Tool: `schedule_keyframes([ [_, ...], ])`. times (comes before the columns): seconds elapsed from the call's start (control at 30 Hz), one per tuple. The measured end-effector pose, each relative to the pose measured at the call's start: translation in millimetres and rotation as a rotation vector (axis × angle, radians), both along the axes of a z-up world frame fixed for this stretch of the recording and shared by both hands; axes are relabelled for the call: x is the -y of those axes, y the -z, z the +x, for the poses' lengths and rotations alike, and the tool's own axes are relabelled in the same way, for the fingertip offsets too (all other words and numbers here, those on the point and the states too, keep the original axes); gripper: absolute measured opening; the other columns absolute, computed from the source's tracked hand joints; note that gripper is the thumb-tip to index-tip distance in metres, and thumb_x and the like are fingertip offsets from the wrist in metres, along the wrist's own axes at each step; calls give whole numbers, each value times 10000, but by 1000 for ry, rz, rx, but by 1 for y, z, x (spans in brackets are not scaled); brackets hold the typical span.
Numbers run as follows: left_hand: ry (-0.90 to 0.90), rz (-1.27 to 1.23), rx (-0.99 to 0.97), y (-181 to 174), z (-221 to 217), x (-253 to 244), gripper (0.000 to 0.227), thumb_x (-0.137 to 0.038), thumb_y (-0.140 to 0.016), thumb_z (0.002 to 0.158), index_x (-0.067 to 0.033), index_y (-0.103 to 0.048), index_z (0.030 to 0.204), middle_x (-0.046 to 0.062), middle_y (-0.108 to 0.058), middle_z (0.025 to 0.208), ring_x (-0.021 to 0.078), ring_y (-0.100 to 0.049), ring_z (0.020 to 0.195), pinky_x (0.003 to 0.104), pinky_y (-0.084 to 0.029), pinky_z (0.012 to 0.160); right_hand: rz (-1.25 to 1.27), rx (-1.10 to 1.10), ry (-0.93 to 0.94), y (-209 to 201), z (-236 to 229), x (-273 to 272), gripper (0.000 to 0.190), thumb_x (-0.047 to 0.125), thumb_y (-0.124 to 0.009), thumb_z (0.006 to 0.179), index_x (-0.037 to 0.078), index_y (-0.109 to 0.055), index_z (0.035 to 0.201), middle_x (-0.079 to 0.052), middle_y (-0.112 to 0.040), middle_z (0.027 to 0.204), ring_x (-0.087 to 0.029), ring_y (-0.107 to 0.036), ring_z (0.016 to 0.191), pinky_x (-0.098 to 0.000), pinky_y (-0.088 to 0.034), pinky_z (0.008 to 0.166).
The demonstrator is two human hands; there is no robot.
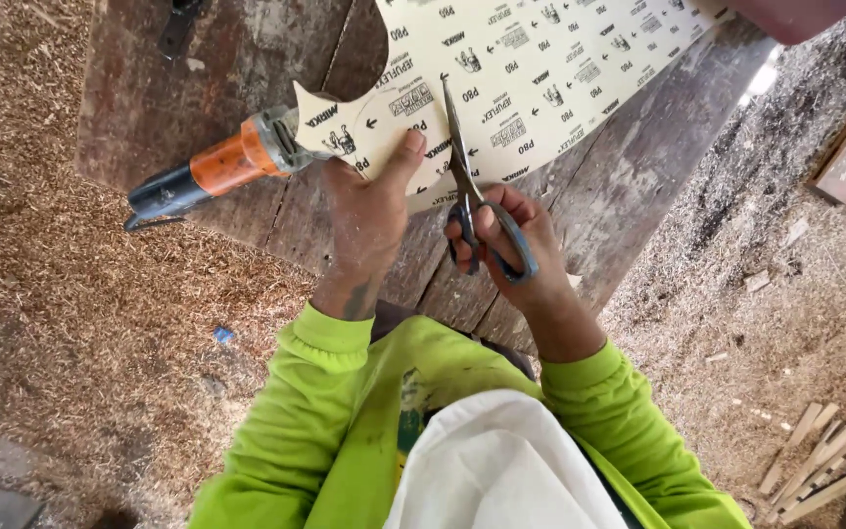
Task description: Tracing the shape of a tool head on sandpaper and cutting it with scissors.
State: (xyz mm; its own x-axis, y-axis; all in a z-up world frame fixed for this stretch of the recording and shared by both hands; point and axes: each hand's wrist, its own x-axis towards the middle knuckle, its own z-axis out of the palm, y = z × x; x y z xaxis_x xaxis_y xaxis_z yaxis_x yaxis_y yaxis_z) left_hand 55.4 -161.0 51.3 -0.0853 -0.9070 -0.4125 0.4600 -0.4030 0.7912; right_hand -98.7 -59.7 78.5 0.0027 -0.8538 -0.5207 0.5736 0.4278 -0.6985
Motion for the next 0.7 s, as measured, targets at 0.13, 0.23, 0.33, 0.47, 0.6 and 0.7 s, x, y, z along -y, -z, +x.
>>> schedule_keyframes([
  [0.13,40,-30,92,10,3,-8,219,-75,-757,942,43,-698,1116,108,-762,1026,175,-738,914,299,-613,827,1,-8,10,8,-3,-3,343,300,-792,973,28,-606,1068,-126,-714,971,-157,-637,715,-308,-538,627],
  [0.23,29,-47,62,11,1,-6,234,-87,-763,951,45,-700,1134,115,-759,1042,168,-725,918,294,-606,828,-19,-35,21,11,-4,-4,326,280,-800,968,30,-611,1056,-120,-713,956,-152,-629,692,-302,-528,597],
  [0.33,37,-47,71,9,3,-7,247,-92,-767,950,51,-699,1140,117,-757,1040,164,-726,908,296,-607,816,-40,-59,26,9,-3,-4,321,275,-799,971,22,-627,1068,-113,-714,951,-144,-622,690,-292,-517,587],
  [0.47,76,-30,86,8,5,-2,232,-105,-764,952,52,-714,1115,112,-770,1008,162,-744,893,295,-623,807,-59,-77,22,11,-5,-2,321,271,-801,971,10,-643,1071,-115,-718,946,-143,-618,680,-293,-511,578],
  [0.6,74,-39,62,3,5,-1,222,-82,-756,951,49,-703,1122,103,-766,1024,153,-740,903,289,-622,813,-60,-95,41,11,-4,-4,311,245,-813,956,5,-650,1068,-124,-721,936,-148,-619,670,-293,-504,564],
  [0.7,74,-68,53,7,3,-3,205,-51,-738,975,64,-712,1142,107,-765,1041,148,-730,925,288,-611,825,-63,-88,55,11,-5,-4,302,221,-825,942,7,-649,1063,-129,-722,926,-151,-621,665,-291,-502,558],
])
